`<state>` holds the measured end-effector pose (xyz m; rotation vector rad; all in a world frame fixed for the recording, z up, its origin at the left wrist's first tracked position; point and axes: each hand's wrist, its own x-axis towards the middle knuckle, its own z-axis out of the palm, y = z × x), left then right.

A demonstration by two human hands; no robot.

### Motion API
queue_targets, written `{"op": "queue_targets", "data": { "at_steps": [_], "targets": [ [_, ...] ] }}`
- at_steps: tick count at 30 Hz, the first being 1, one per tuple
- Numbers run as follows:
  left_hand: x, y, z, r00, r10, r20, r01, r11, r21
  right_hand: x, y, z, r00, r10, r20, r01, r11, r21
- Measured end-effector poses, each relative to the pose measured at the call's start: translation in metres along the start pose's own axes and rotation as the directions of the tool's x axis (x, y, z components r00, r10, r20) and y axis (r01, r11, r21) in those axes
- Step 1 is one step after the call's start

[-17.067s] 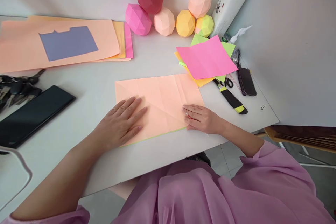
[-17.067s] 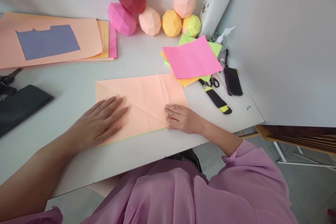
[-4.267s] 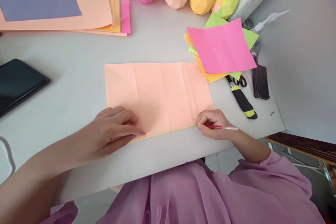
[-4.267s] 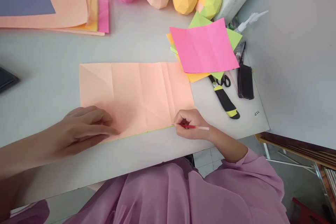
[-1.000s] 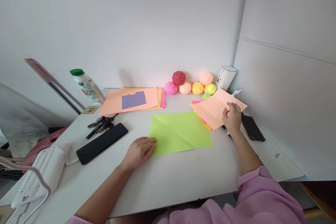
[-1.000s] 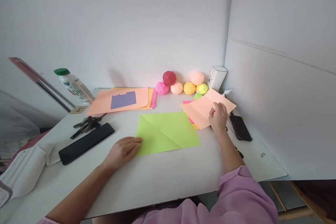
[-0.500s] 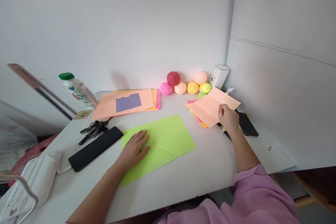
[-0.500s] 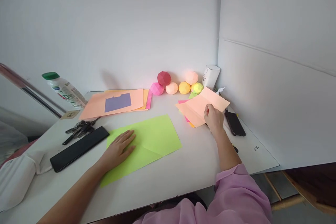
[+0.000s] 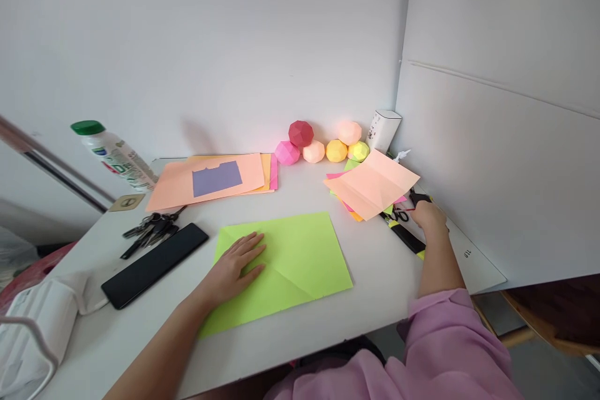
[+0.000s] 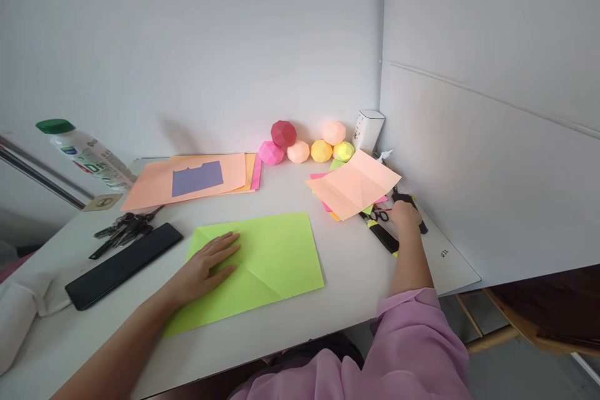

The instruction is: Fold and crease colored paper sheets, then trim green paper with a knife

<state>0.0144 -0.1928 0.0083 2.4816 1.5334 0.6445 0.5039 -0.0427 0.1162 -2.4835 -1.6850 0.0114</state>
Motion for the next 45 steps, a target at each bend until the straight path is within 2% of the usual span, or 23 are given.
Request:
{"op": "queue_targets", "data": {
  "at_steps": [3,6,11,13,15,17,19,21,24,25,26,28,31,35,39,42,45],
  "targets": [
    [0.001,0.006,-0.001,1.000,0.018,0.021,-0.018,1.000,-0.007,-0.001,-0.005,-0.001,0.993,0.045,0.112,-0.041,0.998,-0.038],
    [0.003,0.011,-0.004,0.999,0.045,-0.018,-0.045,0.999,0.019,-0.005,-0.010,-0.006,0.991,0.037,0.125,-0.031,0.998,-0.047],
    [0.004,0.010,-0.024,0.989,0.022,-0.148,-0.012,0.998,0.063,-0.020,-0.018,-0.016,0.999,-0.036,0.004,0.036,0.999,0.002],
    [-0.003,0.012,-0.036,0.984,0.000,-0.180,0.014,0.997,0.075,-0.030,-0.026,-0.016,0.991,-0.111,-0.076,0.115,0.992,0.047],
    [-0.014,0.023,-0.044,0.971,-0.016,-0.237,0.039,0.995,0.091,-0.044,-0.036,-0.013,0.961,-0.234,-0.148,0.250,0.963,0.101],
    [-0.026,0.050,-0.042,0.916,-0.031,-0.400,0.086,0.989,0.122,-0.059,-0.051,-0.005,0.892,-0.411,-0.186,0.440,0.884,0.157],
    [-0.036,0.088,-0.030,0.875,-0.051,-0.482,0.115,0.988,0.103,-0.074,-0.068,0.008,0.768,-0.616,-0.177,0.641,0.737,0.217],
    [-0.040,0.128,-0.011,0.894,-0.056,-0.444,0.092,0.994,0.059,-0.088,-0.085,0.024,0.618,-0.771,-0.154,0.777,0.570,0.266],
    [-0.038,0.168,0.016,0.954,-0.010,-0.298,0.070,0.979,0.192,-0.105,-0.104,0.049,0.413,-0.901,-0.132,0.885,0.362,0.294],
    [-0.038,0.174,0.022,0.971,0.025,-0.238,0.030,0.974,0.226,-0.109,-0.108,0.056,0.407,-0.905,-0.120,0.887,0.361,0.288],
    [-0.037,0.177,0.027,0.980,0.053,-0.193,-0.003,0.967,0.255,-0.112,-0.111,0.063,0.421,-0.901,-0.107,0.882,0.378,0.283],
    [-0.038,0.178,0.033,0.987,0.091,-0.135,-0.051,0.961,0.272,-0.116,-0.114,0.072,0.485,-0.870,-0.084,0.852,0.449,0.269],
    [-0.037,0.179,0.034,0.987,0.061,-0.147,-0.028,0.975,0.220,-0.117,-0.117,0.078,0.575,-0.816,-0.056,0.797,0.544,0.263],
    [-0.028,0.189,0.028,0.991,0.024,-0.133,-0.009,0.993,0.117,-0.119,-0.122,0.077,0.636,-0.772,0.002,0.733,0.604,0.314],
    [-0.029,0.183,0.001,0.996,0.087,0.003,-0.087,0.996,0.032,-0.124,-0.126,0.076,0.665,-0.745,0.053,0.677,0.632,0.377],
    [-0.038,0.159,-0.034,0.989,0.138,0.061,-0.139,0.990,0.018,-0.126,-0.129,0.076,0.682,-0.727,0.077,0.641,0.645,0.416],
    [-0.035,0.129,-0.065,0.990,0.103,0.101,-0.107,0.993,0.043,-0.126,-0.132,0.074,0.688,-0.722,0.080,0.617,0.639,0.459]
  ]
}}
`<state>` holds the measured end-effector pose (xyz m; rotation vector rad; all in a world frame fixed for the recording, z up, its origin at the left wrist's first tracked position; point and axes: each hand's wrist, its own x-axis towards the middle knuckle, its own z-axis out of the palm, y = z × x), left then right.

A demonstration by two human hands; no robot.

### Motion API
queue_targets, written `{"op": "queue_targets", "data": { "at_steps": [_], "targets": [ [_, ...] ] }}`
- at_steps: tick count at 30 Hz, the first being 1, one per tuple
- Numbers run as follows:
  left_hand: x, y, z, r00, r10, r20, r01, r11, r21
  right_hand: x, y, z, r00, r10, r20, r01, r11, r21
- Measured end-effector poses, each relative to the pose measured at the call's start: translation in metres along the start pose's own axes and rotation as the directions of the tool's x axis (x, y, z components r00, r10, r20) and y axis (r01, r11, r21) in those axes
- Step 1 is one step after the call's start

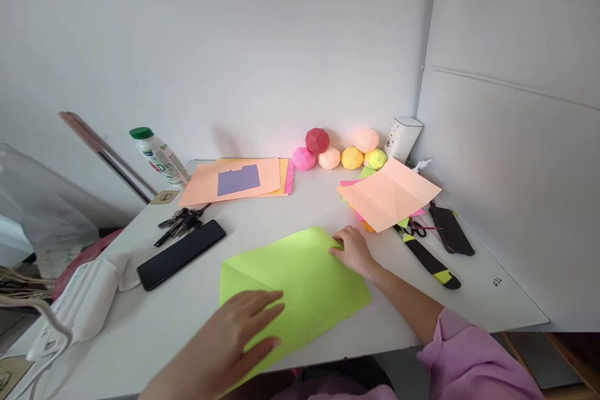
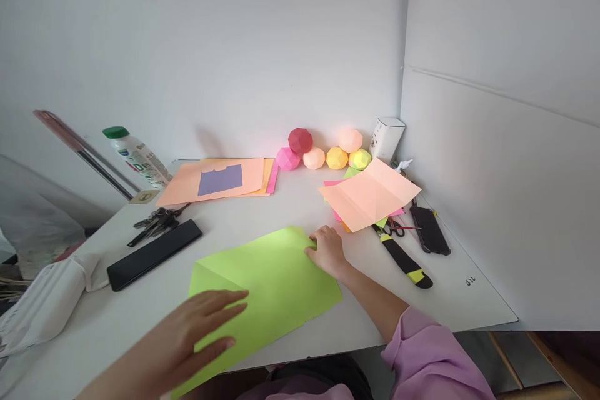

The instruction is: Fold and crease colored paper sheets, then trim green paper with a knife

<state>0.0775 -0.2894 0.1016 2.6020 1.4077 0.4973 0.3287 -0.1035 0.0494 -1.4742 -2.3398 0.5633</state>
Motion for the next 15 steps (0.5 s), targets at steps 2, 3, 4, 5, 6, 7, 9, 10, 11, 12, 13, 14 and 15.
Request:
{"op": "queue_targets", "data": {
  "at_steps": [2,3,4,5,6,7,9,10,11,12,13,14,15],
  "targets": [
    [0.012,-0.020,-0.008,0.997,-0.081,-0.017,0.081,0.997,-0.008,0.000,-0.002,0.000,1.000,-0.008,-0.012,0.008,0.999,0.042],
    [0.022,-0.028,-0.008,0.992,-0.126,-0.029,0.125,0.992,-0.028,-0.001,-0.002,0.000,1.000,-0.017,-0.017,0.018,0.997,0.070],
    [0.034,-0.036,-0.005,0.985,-0.167,-0.044,0.164,0.985,-0.059,-0.002,-0.003,0.000,0.999,-0.031,-0.019,0.033,0.994,0.103],
    [0.047,-0.043,0.000,0.974,-0.214,-0.079,0.207,0.974,-0.089,-0.003,-0.005,0.000,0.998,-0.050,-0.022,0.053,0.989,0.142],
    [0.062,-0.049,0.006,0.957,-0.259,-0.133,0.244,0.962,-0.119,-0.004,-0.006,0.000,0.997,-0.074,-0.027,0.078,0.980,0.181],
    [0.076,-0.054,0.012,0.932,-0.307,-0.194,0.279,0.947,-0.162,-0.005,-0.008,-0.002,0.994,-0.101,-0.038,0.107,0.970,0.219],
    [0.100,-0.062,0.021,0.912,-0.335,-0.238,0.282,0.931,-0.233,-0.008,-0.011,-0.007,0.986,-0.151,-0.077,0.166,0.948,0.272],
    [0.110,-0.065,0.022,0.911,-0.331,-0.248,0.271,0.931,-0.245,-0.009,-0.013,-0.012,0.978,-0.175,-0.111,0.200,0.938,0.283],
    [0.117,-0.067,0.021,0.912,-0.319,-0.257,0.251,0.931,-0.264,-0.010,-0.014,-0.019,0.967,-0.200,-0.159,0.239,0.930,0.281],
    [0.123,-0.068,0.017,0.909,-0.306,-0.283,0.226,0.932,-0.282,-0.011,-0.016,-0.027,0.950,-0.219,-0.220,0.275,0.924,0.266],
    [0.126,-0.067,0.011,0.897,-0.297,-0.326,0.200,0.933,-0.299,-0.013,-0.016,-0.037,0.920,-0.246,-0.306,0.323,0.917,0.233],
    [0.127,-0.066,0.004,0.879,-0.288,-0.379,0.171,0.934,-0.313,-0.016,-0.017,-0.048,0.880,-0.265,-0.395,0.359,0.915,0.186],
    [0.127,-0.063,-0.005,0.854,-0.278,-0.439,0.140,0.937,-0.321,-0.020,-0.018,-0.059,0.829,-0.280,-0.485,0.386,0.913,0.133]
  ]
}}
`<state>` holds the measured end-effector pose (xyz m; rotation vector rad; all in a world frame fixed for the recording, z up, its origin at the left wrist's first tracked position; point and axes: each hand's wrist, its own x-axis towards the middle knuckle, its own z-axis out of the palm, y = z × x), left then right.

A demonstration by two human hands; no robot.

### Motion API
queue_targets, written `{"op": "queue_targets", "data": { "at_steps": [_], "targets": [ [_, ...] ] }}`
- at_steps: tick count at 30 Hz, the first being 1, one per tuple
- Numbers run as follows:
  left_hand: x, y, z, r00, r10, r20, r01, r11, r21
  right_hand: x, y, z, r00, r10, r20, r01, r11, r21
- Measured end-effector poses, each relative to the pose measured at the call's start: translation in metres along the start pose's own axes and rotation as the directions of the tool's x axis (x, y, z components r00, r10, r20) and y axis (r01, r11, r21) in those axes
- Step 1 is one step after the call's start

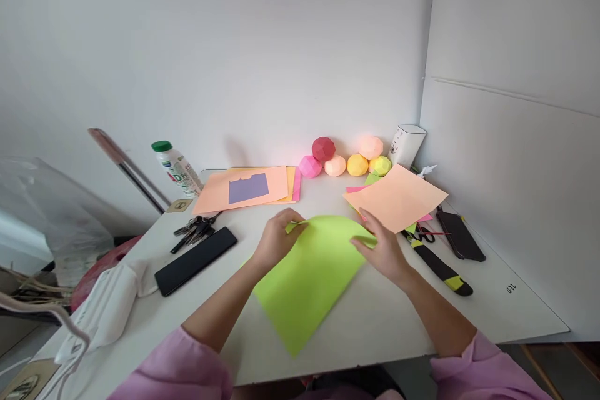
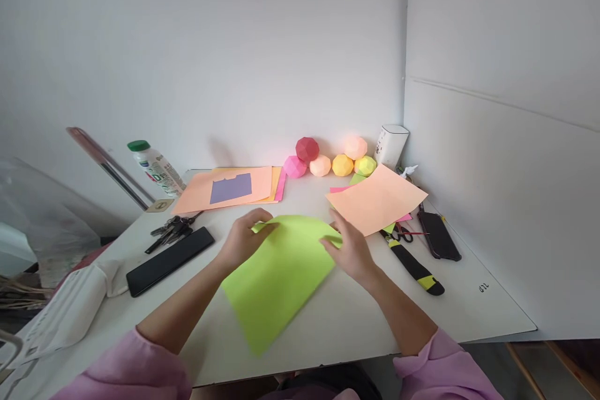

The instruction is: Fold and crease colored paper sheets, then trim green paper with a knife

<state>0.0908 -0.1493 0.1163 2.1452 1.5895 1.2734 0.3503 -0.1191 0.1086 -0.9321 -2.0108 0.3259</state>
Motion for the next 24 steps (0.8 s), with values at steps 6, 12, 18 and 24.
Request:
{"op": "queue_targets", "data": {
  "at_steps": [6,12,18,24],
  "targets": [
    [-0.019,0.021,-0.033,0.825,0.468,-0.317,-0.482,0.875,0.038,-0.001,-0.031,-0.062,0.826,-0.530,-0.191,0.479,0.839,-0.257],
    [-0.078,-0.023,-0.022,0.887,0.452,0.091,-0.460,0.883,0.096,-0.021,-0.033,-0.048,0.747,-0.517,0.419,0.575,0.818,-0.017],
    [-0.102,-0.040,-0.014,0.868,0.259,0.425,-0.306,0.951,0.045,-0.042,-0.014,-0.005,0.578,-0.404,0.709,0.378,0.903,0.206],
    [-0.097,-0.040,-0.015,0.847,0.182,0.500,-0.106,0.978,-0.177,-0.032,0.004,0.000,0.665,0.001,0.747,-0.137,0.983,0.121]
  ]
}}
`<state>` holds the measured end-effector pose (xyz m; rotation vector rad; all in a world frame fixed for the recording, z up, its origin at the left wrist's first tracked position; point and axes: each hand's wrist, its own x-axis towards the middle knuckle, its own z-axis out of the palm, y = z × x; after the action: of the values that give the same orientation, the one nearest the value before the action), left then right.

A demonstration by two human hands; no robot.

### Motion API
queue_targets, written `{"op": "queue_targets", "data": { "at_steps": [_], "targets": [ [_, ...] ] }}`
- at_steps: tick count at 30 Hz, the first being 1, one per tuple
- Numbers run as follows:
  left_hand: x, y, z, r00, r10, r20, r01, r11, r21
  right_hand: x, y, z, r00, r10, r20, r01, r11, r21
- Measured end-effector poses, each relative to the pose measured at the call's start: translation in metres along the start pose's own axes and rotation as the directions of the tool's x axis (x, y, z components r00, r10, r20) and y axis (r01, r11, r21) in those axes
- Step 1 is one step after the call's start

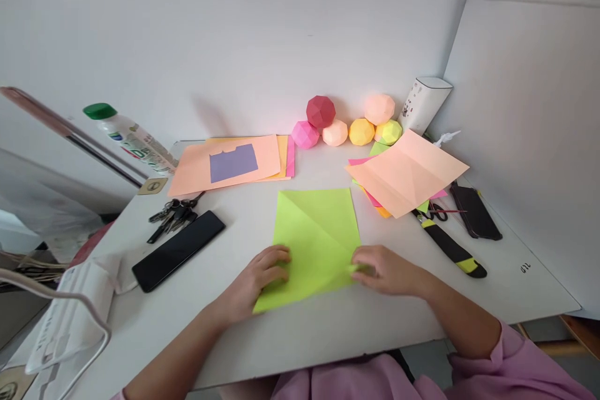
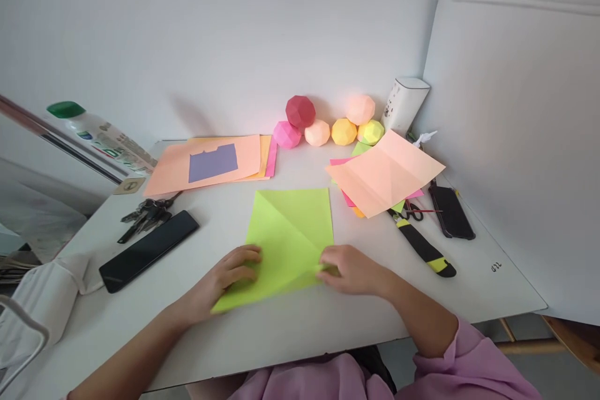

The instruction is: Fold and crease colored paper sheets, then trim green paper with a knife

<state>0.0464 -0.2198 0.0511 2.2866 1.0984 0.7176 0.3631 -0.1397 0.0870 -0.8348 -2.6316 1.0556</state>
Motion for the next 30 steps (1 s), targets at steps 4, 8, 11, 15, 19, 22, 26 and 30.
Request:
{"op": "queue_targets", "data": {
  "at_steps": [4,8,11,15,19,22,26,30],
  "targets": [
    [0.003,-0.007,0.000,0.954,-0.270,-0.132,0.228,0.936,-0.268,0.011,0.016,-0.005,0.950,0.311,-0.037,-0.293,0.923,0.248],
    [0.007,-0.007,0.000,0.901,-0.404,-0.158,0.328,0.873,-0.361,0.014,0.015,-0.007,0.934,0.358,-0.012,-0.342,0.901,0.268],
    [0.009,0.000,0.004,0.921,-0.361,-0.148,0.291,0.888,-0.356,0.010,0.002,-0.010,0.976,0.168,-0.139,-0.163,0.986,0.045],
    [0.013,0.010,0.015,0.930,-0.335,-0.151,0.274,0.907,-0.321,0.007,-0.013,-0.008,0.989,-0.073,-0.125,0.044,0.974,-0.221],
    [0.014,0.012,0.024,0.935,-0.309,-0.173,0.252,0.924,-0.289,0.009,-0.014,0.000,0.992,-0.129,0.012,0.127,0.946,-0.300],
    [0.013,0.012,0.027,0.930,-0.286,-0.230,0.230,0.943,-0.242,0.014,-0.008,0.007,0.993,-0.113,0.040,0.120,0.945,-0.303],
    [0.013,0.032,0.039,0.892,-0.121,-0.435,0.181,0.979,0.098,0.020,-0.001,0.019,0.992,-0.109,0.063,0.123,0.946,-0.299],
    [0.015,0.072,0.069,0.997,0.047,-0.066,-0.009,0.875,0.484,0.025,0.002,0.028,0.996,-0.078,0.046,0.089,0.933,-0.348]
  ]
}}
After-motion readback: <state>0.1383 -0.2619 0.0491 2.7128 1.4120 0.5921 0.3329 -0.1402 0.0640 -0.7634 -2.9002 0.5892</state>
